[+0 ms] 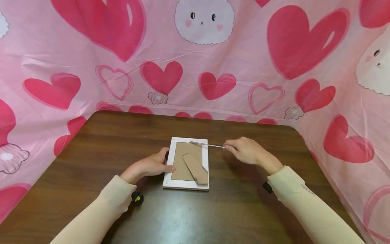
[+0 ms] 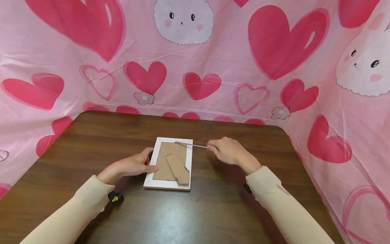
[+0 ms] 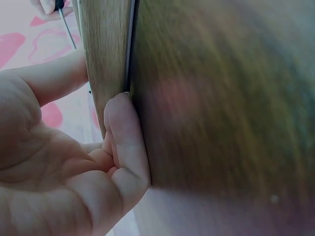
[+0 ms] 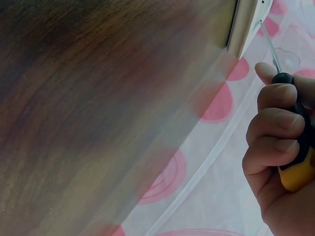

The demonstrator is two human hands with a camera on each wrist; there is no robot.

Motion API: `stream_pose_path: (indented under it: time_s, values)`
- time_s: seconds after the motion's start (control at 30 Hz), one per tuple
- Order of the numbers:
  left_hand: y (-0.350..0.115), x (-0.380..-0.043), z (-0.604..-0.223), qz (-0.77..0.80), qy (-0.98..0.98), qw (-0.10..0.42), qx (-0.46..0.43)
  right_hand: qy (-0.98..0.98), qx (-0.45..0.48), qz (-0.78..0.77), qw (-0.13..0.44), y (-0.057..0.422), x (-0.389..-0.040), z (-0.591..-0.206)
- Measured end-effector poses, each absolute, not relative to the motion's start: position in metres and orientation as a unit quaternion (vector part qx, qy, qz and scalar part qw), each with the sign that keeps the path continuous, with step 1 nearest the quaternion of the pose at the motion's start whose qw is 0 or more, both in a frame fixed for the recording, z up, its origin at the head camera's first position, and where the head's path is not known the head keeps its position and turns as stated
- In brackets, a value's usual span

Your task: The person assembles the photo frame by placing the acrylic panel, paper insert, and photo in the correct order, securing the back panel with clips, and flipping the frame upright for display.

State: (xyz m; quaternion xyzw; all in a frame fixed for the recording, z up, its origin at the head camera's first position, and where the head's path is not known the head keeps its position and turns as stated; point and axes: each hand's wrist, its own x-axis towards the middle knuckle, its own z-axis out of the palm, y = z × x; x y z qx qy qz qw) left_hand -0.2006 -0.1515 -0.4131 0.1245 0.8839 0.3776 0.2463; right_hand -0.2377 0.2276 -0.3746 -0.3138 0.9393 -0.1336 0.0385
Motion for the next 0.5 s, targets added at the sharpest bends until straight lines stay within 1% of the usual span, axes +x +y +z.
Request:
stream_pose_path:
  time_s: [0.5]
  values:
    - [-0.1509, -0.1978, -0.4132, 0.401, 0.868, 0.258, 0.137, 0.936, -0.312, -0.150, 0.058, 0.2266, -0.2380, -0.3725]
